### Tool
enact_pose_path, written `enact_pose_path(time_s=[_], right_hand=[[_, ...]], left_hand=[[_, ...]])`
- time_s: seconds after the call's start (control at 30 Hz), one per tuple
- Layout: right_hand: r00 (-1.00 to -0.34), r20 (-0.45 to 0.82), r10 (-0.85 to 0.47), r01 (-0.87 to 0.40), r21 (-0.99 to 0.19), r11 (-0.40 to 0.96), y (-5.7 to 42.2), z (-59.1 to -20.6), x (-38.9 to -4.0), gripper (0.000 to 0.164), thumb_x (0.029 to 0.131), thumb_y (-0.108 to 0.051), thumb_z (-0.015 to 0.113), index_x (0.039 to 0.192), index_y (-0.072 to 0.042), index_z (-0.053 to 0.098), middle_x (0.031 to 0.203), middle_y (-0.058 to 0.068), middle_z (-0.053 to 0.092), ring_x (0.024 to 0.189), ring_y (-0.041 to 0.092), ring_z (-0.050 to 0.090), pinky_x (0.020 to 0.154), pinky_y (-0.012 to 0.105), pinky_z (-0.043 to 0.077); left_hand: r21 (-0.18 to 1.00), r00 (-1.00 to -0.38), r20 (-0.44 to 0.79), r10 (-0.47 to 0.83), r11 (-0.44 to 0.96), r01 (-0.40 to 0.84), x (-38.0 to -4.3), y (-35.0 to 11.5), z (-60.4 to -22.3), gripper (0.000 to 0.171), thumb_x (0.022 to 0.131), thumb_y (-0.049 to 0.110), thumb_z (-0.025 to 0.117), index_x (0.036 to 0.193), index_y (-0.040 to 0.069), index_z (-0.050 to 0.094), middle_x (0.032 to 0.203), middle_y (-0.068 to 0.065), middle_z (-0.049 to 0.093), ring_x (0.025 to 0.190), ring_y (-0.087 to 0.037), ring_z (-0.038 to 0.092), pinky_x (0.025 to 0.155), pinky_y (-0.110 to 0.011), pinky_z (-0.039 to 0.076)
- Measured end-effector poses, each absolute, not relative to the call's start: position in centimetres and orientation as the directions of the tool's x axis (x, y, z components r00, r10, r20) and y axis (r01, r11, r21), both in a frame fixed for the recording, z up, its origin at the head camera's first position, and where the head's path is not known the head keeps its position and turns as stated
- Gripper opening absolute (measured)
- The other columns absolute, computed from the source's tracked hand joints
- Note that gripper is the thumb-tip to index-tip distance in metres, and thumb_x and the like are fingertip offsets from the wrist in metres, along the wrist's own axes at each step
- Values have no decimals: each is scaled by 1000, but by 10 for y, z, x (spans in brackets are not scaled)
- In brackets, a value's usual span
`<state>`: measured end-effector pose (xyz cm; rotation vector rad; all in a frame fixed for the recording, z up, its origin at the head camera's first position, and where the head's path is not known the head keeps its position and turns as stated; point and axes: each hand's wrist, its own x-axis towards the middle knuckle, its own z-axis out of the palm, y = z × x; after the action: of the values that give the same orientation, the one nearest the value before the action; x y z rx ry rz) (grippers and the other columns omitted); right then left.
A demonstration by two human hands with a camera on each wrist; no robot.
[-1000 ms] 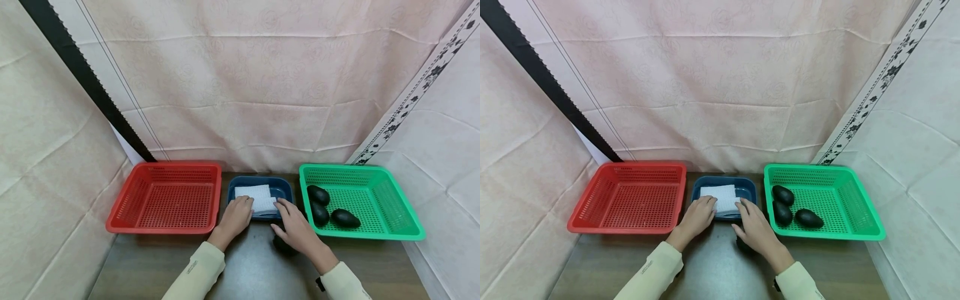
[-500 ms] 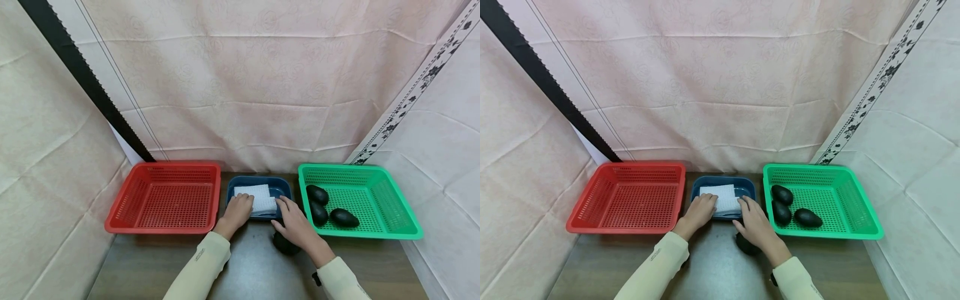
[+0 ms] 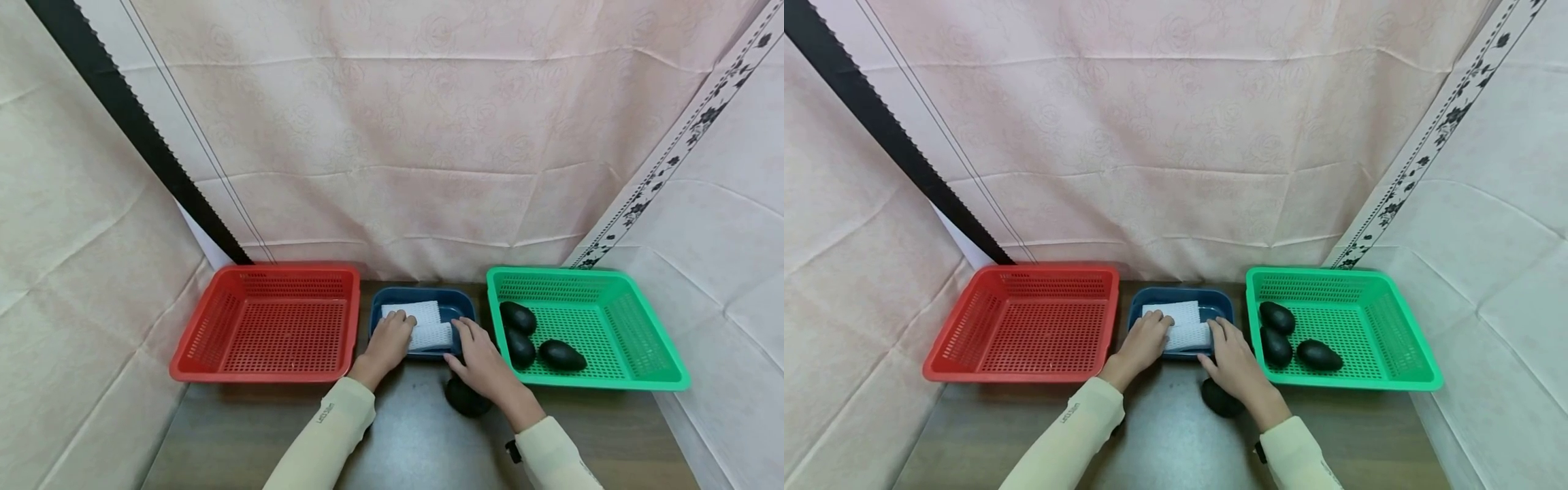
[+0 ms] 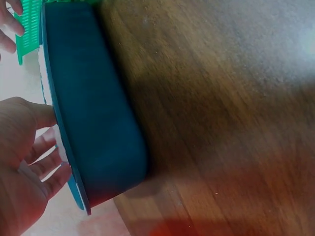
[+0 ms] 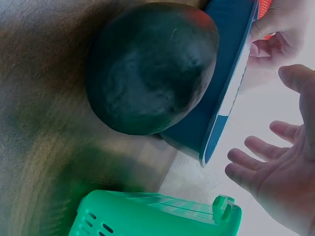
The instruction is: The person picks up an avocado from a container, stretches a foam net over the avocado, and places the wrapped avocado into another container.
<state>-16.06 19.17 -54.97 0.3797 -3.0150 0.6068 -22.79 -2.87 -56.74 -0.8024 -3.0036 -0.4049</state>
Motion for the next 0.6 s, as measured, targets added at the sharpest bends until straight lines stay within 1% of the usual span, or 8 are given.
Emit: enact_pose_path(time_s=[0.13, 0.3, 0.53, 0.6], right_hand=[[-972, 75, -225, -236, -388, 891, 192, -547, -161, 72, 98, -36, 71, 154, -3, 40, 157, 24, 40, 142, 42, 44, 112, 59, 44], [-974, 73, -214, -224, -429, 875, 193, -543, -162, 71, 98, -35, 70, 154, -3, 39, 158, 24, 39, 143, 42, 43, 112, 59, 43], [-973, 128, -194, -233, -507, 830, 197, -532, -163, 67, 98, -30, 71, 151, -2, 41, 154, 21, 44, 138, 37, 47, 113, 57, 44], [-972, 145, -185, -234, -528, 816, 199, -529, -163, 66, 99, -28, 71, 152, -3, 40, 152, 20, 45, 135, 35, 51, 111, 55, 46]], left_hand=[[291, -872, 77, 484, 825, 484, -228, -29, -566, 30, 99, 18, 70, 128, 10, 69, 116, -9, 64, 104, -22, 58, 93, -38, 55], [370, -882, 71, 465, 809, 457, -226, -31, -562, 24, 101, 14, 66, 124, 10, 70, 113, -7, 60, 100, -19, 57, 88, -32, 56], [478, -896, 85, 435, 771, 420, -220, -33, -553, 21, 100, 13, 68, 121, 12, 67, 116, -7, 61, 104, -20, 58, 92, -33, 57], [500, -899, 96, 427, 760, 414, -219, -34, -551, 20, 100, 13, 68, 120, 12, 66, 116, -6, 63, 105, -20, 58, 93, -33, 57]])
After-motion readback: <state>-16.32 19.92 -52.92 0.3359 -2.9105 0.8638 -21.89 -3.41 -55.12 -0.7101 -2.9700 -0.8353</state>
